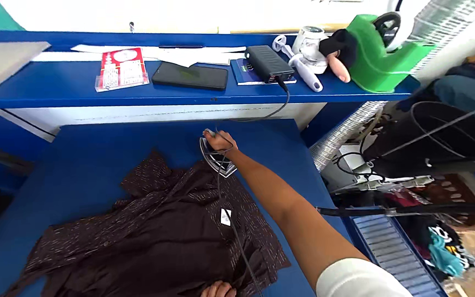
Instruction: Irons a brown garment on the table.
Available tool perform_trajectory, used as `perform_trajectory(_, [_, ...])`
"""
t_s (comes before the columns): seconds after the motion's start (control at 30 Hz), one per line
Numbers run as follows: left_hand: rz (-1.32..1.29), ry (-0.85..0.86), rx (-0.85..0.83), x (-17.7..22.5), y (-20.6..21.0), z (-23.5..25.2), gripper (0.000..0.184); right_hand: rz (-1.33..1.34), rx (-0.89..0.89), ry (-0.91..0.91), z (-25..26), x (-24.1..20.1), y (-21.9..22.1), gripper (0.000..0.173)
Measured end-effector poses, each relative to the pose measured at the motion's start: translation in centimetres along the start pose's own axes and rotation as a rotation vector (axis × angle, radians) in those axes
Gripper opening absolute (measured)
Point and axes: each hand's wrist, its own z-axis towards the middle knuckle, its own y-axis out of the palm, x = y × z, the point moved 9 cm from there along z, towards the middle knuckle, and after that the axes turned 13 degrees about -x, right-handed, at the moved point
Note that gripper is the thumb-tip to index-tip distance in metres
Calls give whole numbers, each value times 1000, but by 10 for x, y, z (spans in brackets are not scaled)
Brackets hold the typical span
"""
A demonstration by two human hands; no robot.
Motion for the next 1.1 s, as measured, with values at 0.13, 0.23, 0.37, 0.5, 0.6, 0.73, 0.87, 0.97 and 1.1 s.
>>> perform_trajectory(0.13, [32, 67, 88, -4, 15, -3, 33, 37, 7, 71, -66, 45, 9, 75])
perform_trajectory(0.23, [56, 103, 170, -4, 13, -8, 33, 40, 5, 124, -132, 85, 22, 76])
perform_trajectory(0.37, [39, 155, 302, -7, 16, -12, 35, 108, 99, 239, -238, 159, 41, 76])
perform_trajectory(0.5, [-20, 190, 352, -10, 14, -15, 33, 180, 194, 423, -351, 228, 48, 72])
perform_trajectory(0.6, [-21, 205, 343, -10, 13, -17, 34, 276, 324, 584, -402, 297, 37, 80])
perform_trajectory(0.73, [-48, 209, 273, -7, 11, -19, 33, 434, 610, 765, -457, 374, 4, 93])
perform_trajectory(0.87, [-29, 179, 217, -6, 13, -23, 39, 508, 748, 899, -498, 423, -26, 97])
perform_trajectory(0.97, [35, 41, 207, -5, 11, -14, 45, 483, 738, 877, -503, 454, -50, 94])
perform_trajectory(1.1, [113, -37, 136, 37, -4, 20, 60, 383, 651, 756, -490, 481, -82, 94])
